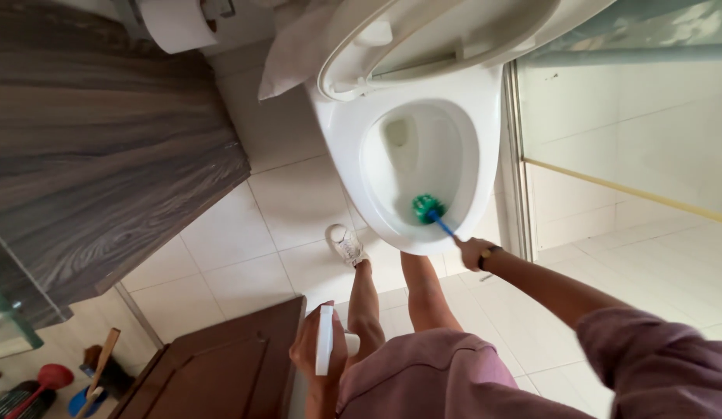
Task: The person cleans a toilet by scrubbing the bowl with a toilet brush, spraying cleaner, and pouring liquid from a bottle into the bowl. The person flushes the toilet and continues scrubbing.
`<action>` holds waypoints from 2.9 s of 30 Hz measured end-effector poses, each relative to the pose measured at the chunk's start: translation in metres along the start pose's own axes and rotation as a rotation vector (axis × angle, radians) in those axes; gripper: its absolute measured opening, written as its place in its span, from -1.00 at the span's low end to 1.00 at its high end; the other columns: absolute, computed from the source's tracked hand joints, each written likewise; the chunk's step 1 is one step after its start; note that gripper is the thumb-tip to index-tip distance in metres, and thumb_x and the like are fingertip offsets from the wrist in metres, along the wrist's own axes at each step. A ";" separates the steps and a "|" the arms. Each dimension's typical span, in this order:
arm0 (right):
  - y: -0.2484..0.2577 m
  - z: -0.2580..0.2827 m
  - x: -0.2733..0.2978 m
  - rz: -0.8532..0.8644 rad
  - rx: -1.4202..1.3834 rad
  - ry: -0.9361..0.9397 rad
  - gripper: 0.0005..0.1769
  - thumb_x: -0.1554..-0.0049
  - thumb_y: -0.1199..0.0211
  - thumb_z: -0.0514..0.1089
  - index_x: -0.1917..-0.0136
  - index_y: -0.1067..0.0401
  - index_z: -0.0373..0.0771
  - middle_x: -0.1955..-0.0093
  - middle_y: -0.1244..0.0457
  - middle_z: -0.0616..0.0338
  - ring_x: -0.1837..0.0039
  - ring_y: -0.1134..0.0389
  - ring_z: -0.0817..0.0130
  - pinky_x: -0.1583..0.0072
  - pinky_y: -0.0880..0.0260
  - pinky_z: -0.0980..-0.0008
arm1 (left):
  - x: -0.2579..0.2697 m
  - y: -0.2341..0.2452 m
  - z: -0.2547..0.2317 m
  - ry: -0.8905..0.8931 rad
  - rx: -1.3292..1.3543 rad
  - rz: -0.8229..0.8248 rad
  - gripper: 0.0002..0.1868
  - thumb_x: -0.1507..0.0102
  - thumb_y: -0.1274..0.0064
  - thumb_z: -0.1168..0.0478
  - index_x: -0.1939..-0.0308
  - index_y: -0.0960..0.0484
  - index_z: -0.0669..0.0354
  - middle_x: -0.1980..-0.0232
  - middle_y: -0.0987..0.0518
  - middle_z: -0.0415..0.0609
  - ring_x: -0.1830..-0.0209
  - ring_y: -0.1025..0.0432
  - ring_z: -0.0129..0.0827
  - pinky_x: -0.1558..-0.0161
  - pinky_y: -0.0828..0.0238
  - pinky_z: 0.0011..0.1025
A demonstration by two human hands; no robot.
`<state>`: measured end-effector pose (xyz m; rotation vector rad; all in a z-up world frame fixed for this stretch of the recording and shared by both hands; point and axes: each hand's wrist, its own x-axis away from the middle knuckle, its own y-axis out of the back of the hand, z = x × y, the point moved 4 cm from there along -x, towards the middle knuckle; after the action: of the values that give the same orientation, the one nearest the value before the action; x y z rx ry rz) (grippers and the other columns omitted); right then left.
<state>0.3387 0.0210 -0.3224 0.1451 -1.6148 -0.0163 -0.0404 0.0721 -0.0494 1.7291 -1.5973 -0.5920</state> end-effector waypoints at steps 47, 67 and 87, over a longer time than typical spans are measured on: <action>0.152 0.048 -0.171 -0.445 0.436 -0.232 -0.07 -0.19 -0.15 -0.16 -0.69 0.22 -0.11 0.25 -0.42 0.13 0.46 -0.36 0.36 0.47 -0.44 0.41 | 0.006 -0.042 -0.012 -0.024 0.011 -0.046 -0.85 -0.11 -0.08 0.37 0.26 -0.66 0.29 0.22 -0.73 0.12 0.32 -0.67 -0.25 0.43 -0.66 -0.43; 0.115 0.105 -0.109 0.444 -2.542 0.522 -0.45 -0.29 -0.03 -0.15 -0.46 -0.07 0.33 0.42 0.00 0.40 0.49 0.16 0.65 0.52 0.25 0.65 | 0.022 -0.020 0.007 -0.012 0.049 -0.093 -0.87 -0.13 -0.12 0.37 0.25 -0.66 0.32 0.23 -0.72 0.16 0.35 -0.66 -0.23 0.45 -0.65 -0.44; 0.038 -0.060 -0.036 -0.286 0.614 -0.302 -0.17 -0.36 0.06 -0.09 -0.72 0.43 0.01 0.45 -0.12 0.42 0.54 -0.11 0.64 0.53 -0.26 0.65 | 0.030 0.000 -0.028 -0.117 -0.073 -0.122 -0.75 0.04 -0.14 0.43 0.27 -0.64 0.28 0.25 -0.71 0.09 0.34 -0.63 -0.26 0.48 -0.55 -0.47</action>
<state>0.3963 0.0673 -0.3515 0.8814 -1.8444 0.2501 -0.0158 0.0475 -0.0278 1.7750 -1.5362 -0.8146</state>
